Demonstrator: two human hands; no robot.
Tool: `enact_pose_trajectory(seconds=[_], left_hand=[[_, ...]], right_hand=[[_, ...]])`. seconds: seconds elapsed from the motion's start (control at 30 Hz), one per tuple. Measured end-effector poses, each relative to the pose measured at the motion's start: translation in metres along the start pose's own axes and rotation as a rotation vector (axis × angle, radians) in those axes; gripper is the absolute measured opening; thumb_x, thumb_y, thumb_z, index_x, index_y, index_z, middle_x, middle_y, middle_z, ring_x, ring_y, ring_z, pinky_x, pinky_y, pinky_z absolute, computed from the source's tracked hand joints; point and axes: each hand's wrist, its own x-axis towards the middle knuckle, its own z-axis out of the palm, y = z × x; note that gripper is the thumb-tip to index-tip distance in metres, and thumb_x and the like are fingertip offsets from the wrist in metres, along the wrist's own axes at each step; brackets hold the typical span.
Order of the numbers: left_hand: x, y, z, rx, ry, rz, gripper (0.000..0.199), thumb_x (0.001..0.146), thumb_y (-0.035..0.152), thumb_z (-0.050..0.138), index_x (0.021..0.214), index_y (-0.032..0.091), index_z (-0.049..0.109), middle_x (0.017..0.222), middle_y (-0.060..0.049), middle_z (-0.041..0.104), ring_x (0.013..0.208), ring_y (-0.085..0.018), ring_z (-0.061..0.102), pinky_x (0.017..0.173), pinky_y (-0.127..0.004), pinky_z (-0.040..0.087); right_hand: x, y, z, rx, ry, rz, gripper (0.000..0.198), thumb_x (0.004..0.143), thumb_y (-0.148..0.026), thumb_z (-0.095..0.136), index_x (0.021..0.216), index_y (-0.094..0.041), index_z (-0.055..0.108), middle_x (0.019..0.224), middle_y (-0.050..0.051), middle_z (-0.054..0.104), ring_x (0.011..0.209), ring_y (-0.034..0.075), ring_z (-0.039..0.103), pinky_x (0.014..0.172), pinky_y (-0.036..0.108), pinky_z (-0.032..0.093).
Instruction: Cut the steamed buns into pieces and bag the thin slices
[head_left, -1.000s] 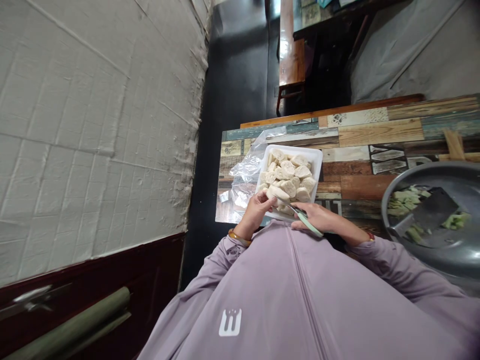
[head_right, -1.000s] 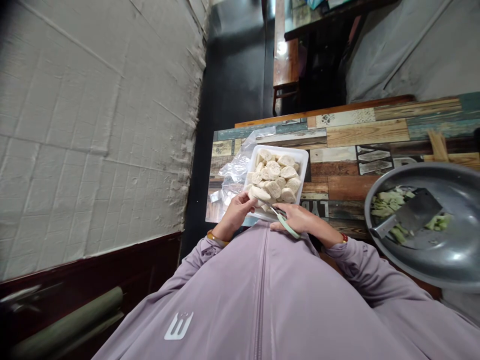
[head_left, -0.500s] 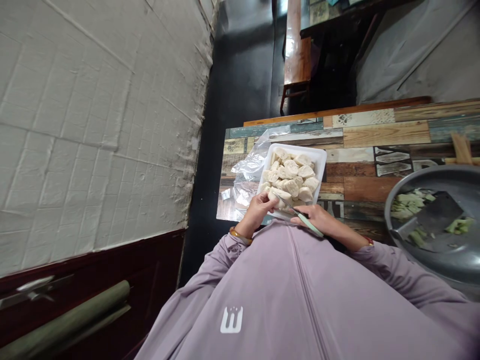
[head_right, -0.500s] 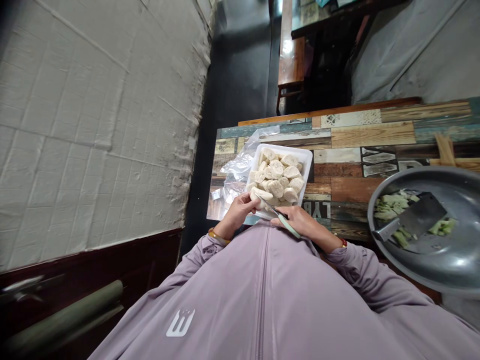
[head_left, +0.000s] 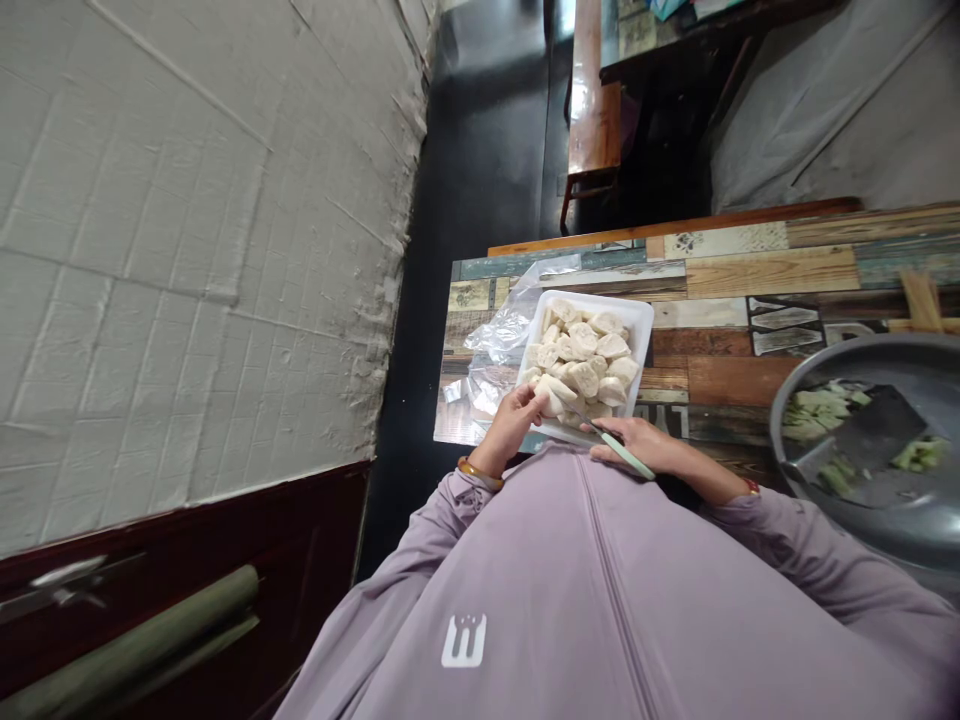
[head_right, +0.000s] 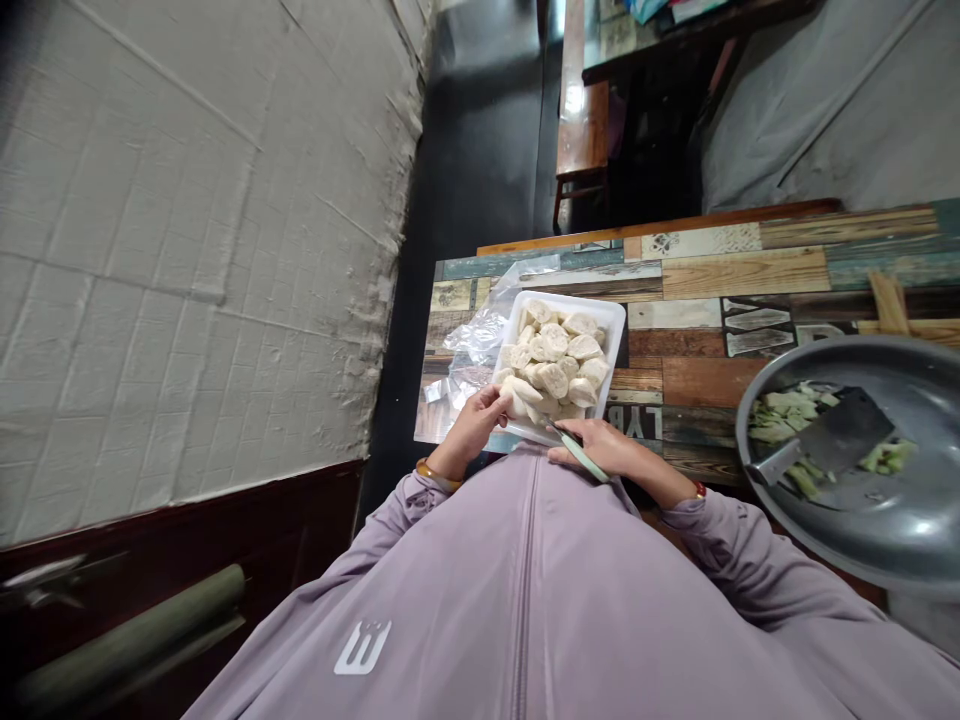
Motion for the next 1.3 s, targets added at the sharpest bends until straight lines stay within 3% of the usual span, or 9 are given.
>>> enact_pose_trajectory(seconds=[0.2, 0.5, 0.73, 1.03, 1.3], left_hand=[[-0.002, 0.001, -0.002, 0.092, -0.086, 0.008, 0.034, 0.085, 0.048, 0.067, 0.081, 0.015, 0.062, 0.07, 0.0, 0.057, 0.057, -0.008, 0.046, 0.055, -0.022, 0.039], [-0.003, 0.007, 0.0, 0.214, 0.114, 0.072, 0.029, 0.083, 0.041, 0.066, 0.095, 0.015, 0.066, 0.074, 0.0, 0.058, 0.062, -0.01, 0.048, 0.054, -0.021, 0.039], [-0.003, 0.009, 0.004, 0.346, 0.02, 0.117, 0.02, 0.081, 0.035, 0.067, 0.087, 0.015, 0.065, 0.069, 0.002, 0.054, 0.063, -0.01, 0.048, 0.058, -0.022, 0.039], [0.001, 0.007, 0.002, 0.355, 0.065, 0.136, 0.021, 0.077, 0.035, 0.069, 0.086, 0.015, 0.068, 0.066, 0.004, 0.052, 0.062, -0.01, 0.046, 0.061, -0.023, 0.039], [0.002, 0.003, 0.002, 0.4, 0.035, 0.152, 0.02, 0.079, 0.032, 0.068, 0.087, 0.015, 0.069, 0.074, 0.0, 0.06, 0.067, -0.012, 0.052, 0.064, -0.024, 0.043]], right_hand=[[0.008, 0.0, 0.001, 0.0, -0.026, -0.051, 0.067, 0.082, -0.06, 0.061, 0.127, -0.011, 0.067, 0.099, 0.012, 0.075, 0.086, 0.027, 0.067, 0.076, 0.033, 0.051], [0.006, -0.005, -0.001, 0.019, -0.043, -0.028, 0.067, 0.08, -0.061, 0.062, 0.124, -0.011, 0.069, 0.099, 0.012, 0.075, 0.084, 0.026, 0.066, 0.074, 0.033, 0.049], [0.012, -0.008, 0.001, 0.046, -0.044, -0.004, 0.065, 0.08, -0.064, 0.062, 0.116, -0.011, 0.072, 0.088, 0.01, 0.074, 0.078, 0.024, 0.065, 0.072, 0.032, 0.048], [0.012, -0.001, 0.005, 0.298, -0.019, 0.0, 0.064, 0.081, -0.063, 0.064, 0.117, -0.011, 0.072, 0.066, 0.002, 0.064, 0.056, 0.014, 0.053, 0.052, 0.025, 0.042], [0.008, 0.005, 0.003, 0.192, -0.001, -0.007, 0.063, 0.08, -0.061, 0.064, 0.118, -0.011, 0.073, 0.079, 0.005, 0.07, 0.069, 0.018, 0.059, 0.062, 0.027, 0.044]])
